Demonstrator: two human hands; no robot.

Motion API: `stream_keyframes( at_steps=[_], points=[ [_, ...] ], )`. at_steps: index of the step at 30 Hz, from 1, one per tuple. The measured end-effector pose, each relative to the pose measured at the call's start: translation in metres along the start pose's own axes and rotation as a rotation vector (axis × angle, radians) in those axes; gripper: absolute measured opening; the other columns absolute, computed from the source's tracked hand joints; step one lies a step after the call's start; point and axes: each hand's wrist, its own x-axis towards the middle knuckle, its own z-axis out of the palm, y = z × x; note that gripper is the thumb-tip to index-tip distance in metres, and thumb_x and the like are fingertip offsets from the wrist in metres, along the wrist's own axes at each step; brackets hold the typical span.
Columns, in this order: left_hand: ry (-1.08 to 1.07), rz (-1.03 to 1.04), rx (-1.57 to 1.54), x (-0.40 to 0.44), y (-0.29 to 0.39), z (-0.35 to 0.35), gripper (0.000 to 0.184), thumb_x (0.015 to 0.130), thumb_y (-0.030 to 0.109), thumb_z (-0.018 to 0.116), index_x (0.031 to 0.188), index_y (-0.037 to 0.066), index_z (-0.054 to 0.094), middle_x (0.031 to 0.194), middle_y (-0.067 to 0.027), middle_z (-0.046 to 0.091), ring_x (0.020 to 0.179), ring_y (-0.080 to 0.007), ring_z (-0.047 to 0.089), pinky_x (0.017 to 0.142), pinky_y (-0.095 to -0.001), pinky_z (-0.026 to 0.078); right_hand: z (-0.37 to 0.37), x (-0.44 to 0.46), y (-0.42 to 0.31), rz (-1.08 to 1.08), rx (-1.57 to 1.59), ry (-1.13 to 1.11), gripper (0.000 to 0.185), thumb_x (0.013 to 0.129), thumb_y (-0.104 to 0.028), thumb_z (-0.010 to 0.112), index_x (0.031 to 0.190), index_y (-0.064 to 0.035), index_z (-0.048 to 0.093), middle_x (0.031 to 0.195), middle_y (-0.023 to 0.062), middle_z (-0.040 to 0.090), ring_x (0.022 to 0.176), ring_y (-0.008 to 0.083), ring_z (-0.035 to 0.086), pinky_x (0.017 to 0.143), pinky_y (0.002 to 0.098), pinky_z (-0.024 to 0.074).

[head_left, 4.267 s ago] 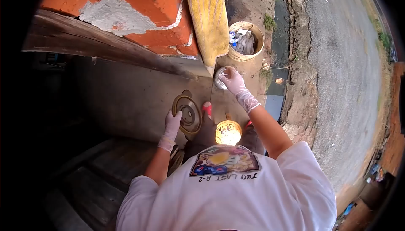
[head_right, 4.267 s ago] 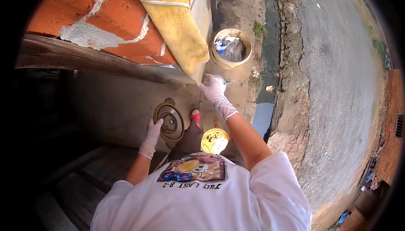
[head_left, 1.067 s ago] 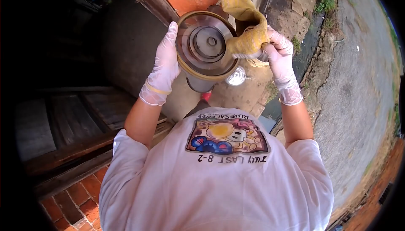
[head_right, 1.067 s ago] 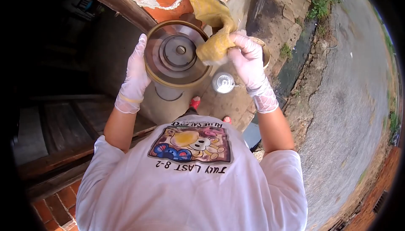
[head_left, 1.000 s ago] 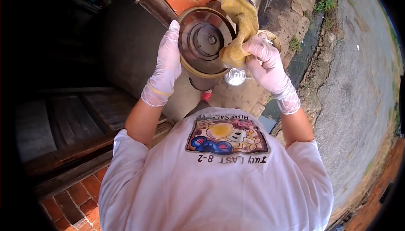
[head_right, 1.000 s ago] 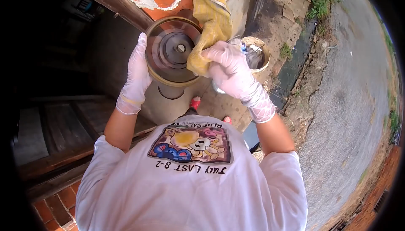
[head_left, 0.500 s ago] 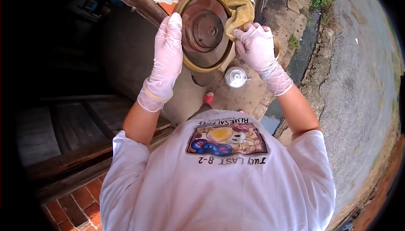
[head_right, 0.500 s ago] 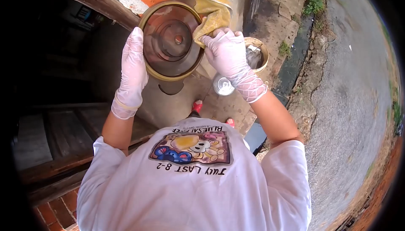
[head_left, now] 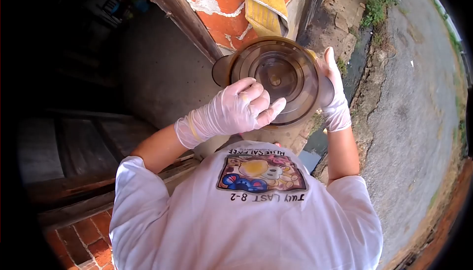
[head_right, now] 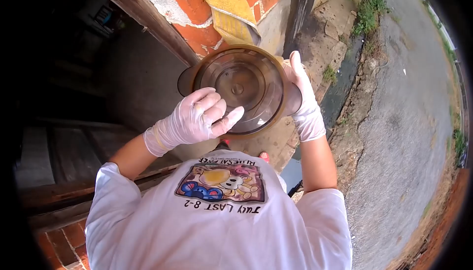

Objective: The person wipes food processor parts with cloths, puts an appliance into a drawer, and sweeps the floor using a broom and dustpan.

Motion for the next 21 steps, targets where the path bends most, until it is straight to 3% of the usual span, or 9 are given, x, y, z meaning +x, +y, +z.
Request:
stream_keyframes(
  at_steps=[4, 5, 7, 10, 13, 14, 17, 18, 21],
  points=[
    [0.001, -0.096, 0.062, -0.002, -0.003, -0.013, 0.031, 0.067, 0.013, 0.065, 0.098, 0.019, 0.063, 0.084, -0.0013, 0.050, 0.085, -0.0160, 0.053, 0.088, -0.0394, 0.044, -0.004, -0.006, 0.004, -0.129, -0.113, 0.055, 0.050, 0.087, -0.029, 0.051, 0.126, 0.0019, 0.041, 0.121, 0.0172, 0.052, 0.109, 0.0300, 0.052, 0.095, 0.0427, 0.0404],
    [-0.069, -0.160, 0.083, -0.008, -0.006, -0.016, 0.040, 0.064, 0.012, 0.067, 0.103, 0.020, 0.062, 0.098, -0.0041, 0.053, 0.099, -0.0196, 0.053, 0.098, -0.0447, 0.034, -0.002, -0.008, 0.003, -0.148, -0.093, 0.051, 0.050, 0.087, -0.027, 0.051, 0.126, 0.0021, 0.040, 0.121, 0.0174, 0.052, 0.109, 0.0304, 0.052, 0.095, 0.0435, 0.0408],
    [-0.093, -0.442, 0.003, -0.004, -0.014, -0.032, 0.056, 0.060, 0.005, 0.065, 0.115, 0.015, 0.057, 0.118, -0.0116, 0.050, 0.113, -0.0266, 0.047, 0.101, -0.0460, 0.030, 0.013, -0.015, 0.000, -0.140, -0.034, 0.023, 0.050, 0.086, -0.026, 0.051, 0.126, 0.0026, 0.041, 0.120, 0.0181, 0.052, 0.106, 0.0308, 0.054, 0.094, 0.0441, 0.0423],
    [0.187, -0.747, -0.458, -0.025, -0.029, -0.024, 0.077, 0.059, -0.004, 0.055, 0.134, 0.002, 0.035, 0.136, -0.0172, 0.036, 0.125, -0.0303, 0.037, 0.104, -0.0427, 0.027, 0.011, -0.018, 0.002, -0.199, -0.063, 0.056, 0.051, 0.086, -0.027, 0.051, 0.126, 0.0026, 0.041, 0.119, 0.0195, 0.052, 0.105, 0.0304, 0.054, 0.093, 0.0434, 0.0433],
    [0.558, -1.297, -1.628, -0.035, -0.033, -0.009, 0.055, 0.084, 0.014, 0.053, 0.134, 0.001, 0.034, 0.131, -0.0139, 0.044, 0.115, -0.0265, 0.047, 0.097, -0.0414, 0.036, 0.016, -0.019, 0.010, -0.191, -0.069, 0.078, 0.044, 0.087, -0.026, 0.050, 0.118, 0.0037, 0.049, 0.112, 0.0183, 0.058, 0.098, 0.0281, 0.058, 0.089, 0.0419, 0.0461],
    [0.488, -1.287, -2.024, -0.041, -0.038, -0.003, 0.047, 0.089, 0.025, 0.052, 0.129, 0.003, 0.041, 0.121, -0.0118, 0.052, 0.104, -0.0237, 0.054, 0.089, -0.0392, 0.042, 0.013, -0.019, 0.012, -0.173, -0.070, 0.078, 0.043, 0.086, -0.026, 0.051, 0.117, 0.0041, 0.049, 0.111, 0.0180, 0.058, 0.097, 0.0274, 0.059, 0.088, 0.0407, 0.0473],
    [0.405, -1.558, -2.097, -0.022, -0.033, -0.011, 0.040, 0.088, 0.025, 0.054, 0.122, 0.004, 0.048, 0.113, -0.0094, 0.058, 0.098, -0.0220, 0.057, 0.085, -0.0371, 0.045, 0.014, -0.020, 0.014, -0.046, -0.040, 0.084, 0.041, 0.086, -0.025, 0.051, 0.115, 0.0041, 0.051, 0.106, 0.0171, 0.061, 0.092, 0.0272, 0.061, 0.085, 0.0400, 0.0489],
    [0.453, -1.513, -2.186, -0.030, -0.035, 0.003, 0.032, 0.090, 0.024, 0.053, 0.117, 0.006, 0.051, 0.108, -0.0081, 0.060, 0.090, -0.0158, 0.059, 0.072, -0.0299, 0.048, 0.007, -0.015, 0.013, -0.085, -0.080, 0.167, 0.041, 0.086, -0.027, 0.053, 0.113, 0.0041, 0.052, 0.102, 0.0164, 0.063, 0.088, 0.0275, 0.062, 0.084, 0.0401, 0.0497],
    [0.647, -1.697, -2.136, -0.014, -0.031, -0.007, 0.031, 0.089, 0.023, 0.055, 0.115, 0.006, 0.053, 0.103, -0.0060, 0.062, 0.083, -0.0141, 0.058, 0.066, -0.0280, 0.048, -0.021, 0.002, -0.004, -0.357, -0.368, 0.448, 0.030, 0.088, -0.028, 0.055, 0.100, -0.0006, 0.059, 0.090, 0.0093, 0.064, 0.077, 0.0175, 0.061, 0.072, 0.0297, 0.0497]
  ],
)
